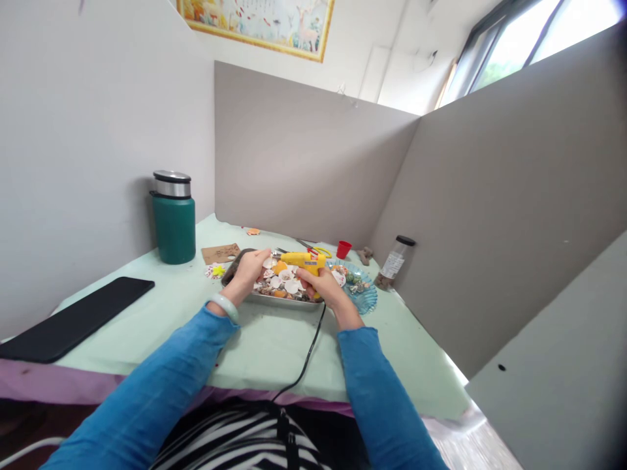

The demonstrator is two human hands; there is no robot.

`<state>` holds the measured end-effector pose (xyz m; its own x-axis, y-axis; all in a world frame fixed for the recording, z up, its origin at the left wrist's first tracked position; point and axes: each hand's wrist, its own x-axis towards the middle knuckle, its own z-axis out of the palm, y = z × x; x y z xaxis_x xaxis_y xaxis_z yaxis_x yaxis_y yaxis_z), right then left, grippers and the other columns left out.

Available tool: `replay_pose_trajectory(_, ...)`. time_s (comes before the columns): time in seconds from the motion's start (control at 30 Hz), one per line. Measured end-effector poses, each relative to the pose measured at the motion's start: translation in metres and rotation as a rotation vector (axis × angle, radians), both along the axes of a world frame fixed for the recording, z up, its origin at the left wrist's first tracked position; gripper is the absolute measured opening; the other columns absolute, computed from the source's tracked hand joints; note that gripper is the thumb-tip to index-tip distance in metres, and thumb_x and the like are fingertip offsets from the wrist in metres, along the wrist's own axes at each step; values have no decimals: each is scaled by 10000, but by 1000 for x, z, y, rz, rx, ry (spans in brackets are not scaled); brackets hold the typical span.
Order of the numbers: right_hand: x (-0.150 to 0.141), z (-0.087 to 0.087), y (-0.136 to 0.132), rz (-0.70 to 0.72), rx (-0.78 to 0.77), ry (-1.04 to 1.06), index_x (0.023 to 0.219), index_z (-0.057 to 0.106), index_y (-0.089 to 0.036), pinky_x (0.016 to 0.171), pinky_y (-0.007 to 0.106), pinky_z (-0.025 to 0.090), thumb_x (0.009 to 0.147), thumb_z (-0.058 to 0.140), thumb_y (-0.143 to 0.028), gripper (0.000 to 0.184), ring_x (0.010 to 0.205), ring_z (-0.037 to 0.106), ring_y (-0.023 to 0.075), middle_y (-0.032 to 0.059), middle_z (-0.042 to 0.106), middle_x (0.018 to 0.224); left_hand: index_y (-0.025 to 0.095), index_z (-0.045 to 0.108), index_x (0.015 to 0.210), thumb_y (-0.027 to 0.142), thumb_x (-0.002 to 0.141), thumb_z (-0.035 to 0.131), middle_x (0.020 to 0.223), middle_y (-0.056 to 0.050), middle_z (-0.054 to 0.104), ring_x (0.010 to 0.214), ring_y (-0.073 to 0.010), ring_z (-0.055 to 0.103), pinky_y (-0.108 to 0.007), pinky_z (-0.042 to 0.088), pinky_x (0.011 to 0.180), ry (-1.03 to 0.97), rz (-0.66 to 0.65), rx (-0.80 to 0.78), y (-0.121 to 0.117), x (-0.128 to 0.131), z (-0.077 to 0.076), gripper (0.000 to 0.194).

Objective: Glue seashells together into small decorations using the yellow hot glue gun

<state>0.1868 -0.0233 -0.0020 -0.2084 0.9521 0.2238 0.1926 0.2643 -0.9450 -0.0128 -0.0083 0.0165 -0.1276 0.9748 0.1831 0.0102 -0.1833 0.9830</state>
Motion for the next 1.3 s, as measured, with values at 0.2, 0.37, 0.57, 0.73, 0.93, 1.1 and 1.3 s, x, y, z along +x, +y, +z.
replay_pose_trajectory(0.2,-1,3,-5,19,-9,-31,620,544,-191,399,220,340,750,696,-562,421,389,418,77,-36,506,488,212,388,562,310,833,565,387,66,291,316,-72,269,-214,157,360,-9,23,3,0,0,1,338)
replay_pose_trajectory(0.37,-1,3,-5,2,-4,-35,610,538,-189,396,221,336,753,695,-554,423,380,428,79,-35,507,485,214,396,581,332,828,558,392,73,281,319,-74,262,-214,156,362,19,21,19,4,-1,-3,318)
replay_pose_trajectory(0.57,-1,0,-1,-37,-3,-24,612,548,-189,395,220,337,752,693,-557,420,383,428,77,-31,520,494,212,414,580,347,814,572,394,74,282,324,-78,275,-214,176,367,54,11,37,8,-2,-9,313)
replay_pose_trajectory(0.73,-1,1,-4,-5,21,-55,592,537,-199,405,225,349,768,688,-548,419,384,420,82,-39,491,465,217,398,585,342,820,575,386,80,269,324,-76,259,-212,159,370,25,44,6,2,-2,-3,320)
replay_pose_trajectory(0.93,-2,2,-5,4,34,-62,580,537,-204,404,232,349,772,693,-529,408,384,421,86,-33,496,474,214,395,569,348,835,569,378,72,284,319,-77,273,-209,152,368,56,76,2,-1,-2,1,345)
replay_pose_trajectory(1.1,-3,2,-4,-52,28,-62,612,546,-206,399,229,351,765,697,-543,400,386,434,85,-31,514,500,208,416,565,354,821,584,374,71,284,327,-78,284,-208,154,369,81,48,47,-1,-1,-2,340)
replay_pose_trajectory(1.3,-3,3,-3,-27,29,-77,608,541,-208,386,233,346,755,709,-545,404,384,428,84,-25,525,525,211,387,562,355,846,556,358,67,299,328,-76,276,-203,171,369,90,69,37,-4,-1,1,360)
